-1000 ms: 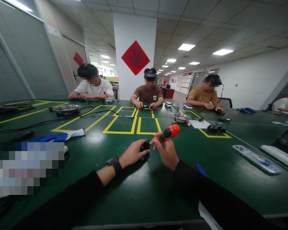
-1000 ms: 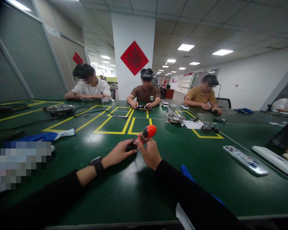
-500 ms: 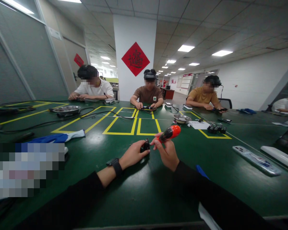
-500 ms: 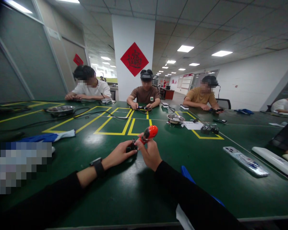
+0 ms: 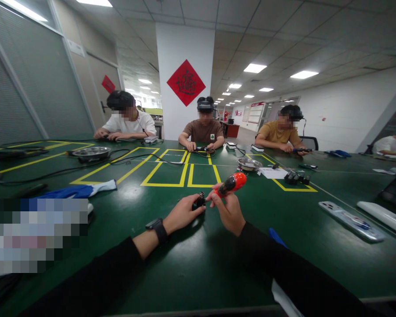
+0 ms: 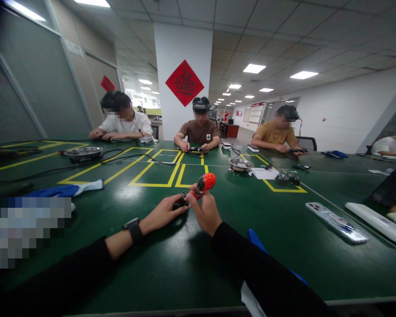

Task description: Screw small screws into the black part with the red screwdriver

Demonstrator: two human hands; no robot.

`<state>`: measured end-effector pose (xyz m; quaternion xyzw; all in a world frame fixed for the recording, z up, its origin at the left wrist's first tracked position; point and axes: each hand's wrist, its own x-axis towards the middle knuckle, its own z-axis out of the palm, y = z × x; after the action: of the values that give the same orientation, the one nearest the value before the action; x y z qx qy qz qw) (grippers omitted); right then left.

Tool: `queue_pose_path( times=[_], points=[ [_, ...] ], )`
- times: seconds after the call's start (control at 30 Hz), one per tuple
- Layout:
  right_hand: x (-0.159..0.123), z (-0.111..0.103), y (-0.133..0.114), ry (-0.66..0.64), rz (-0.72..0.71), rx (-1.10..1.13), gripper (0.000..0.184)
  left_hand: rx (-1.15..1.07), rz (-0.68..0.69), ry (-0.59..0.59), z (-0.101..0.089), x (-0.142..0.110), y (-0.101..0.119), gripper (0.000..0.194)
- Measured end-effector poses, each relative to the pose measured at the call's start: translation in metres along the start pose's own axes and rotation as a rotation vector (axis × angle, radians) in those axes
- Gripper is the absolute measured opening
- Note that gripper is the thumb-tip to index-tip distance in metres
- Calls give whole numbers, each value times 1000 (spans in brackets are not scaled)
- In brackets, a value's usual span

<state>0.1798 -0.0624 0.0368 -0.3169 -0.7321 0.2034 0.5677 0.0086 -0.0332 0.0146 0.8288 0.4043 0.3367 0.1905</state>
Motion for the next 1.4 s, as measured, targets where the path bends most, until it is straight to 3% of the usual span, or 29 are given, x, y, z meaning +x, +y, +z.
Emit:
queue_pose_path(
  times=[1.13,1.27,1.4],
  points=[
    [0,1,3,13,13,48,19,-12,-22,19,2,0,-1,26],
    [1,4,4,-3,65,163,21,-46,-5,5,1,0,-1,22],
    [3,8,2,9,125,418,26,-47,-19,-1,1,1,-1,25]
  ],
)
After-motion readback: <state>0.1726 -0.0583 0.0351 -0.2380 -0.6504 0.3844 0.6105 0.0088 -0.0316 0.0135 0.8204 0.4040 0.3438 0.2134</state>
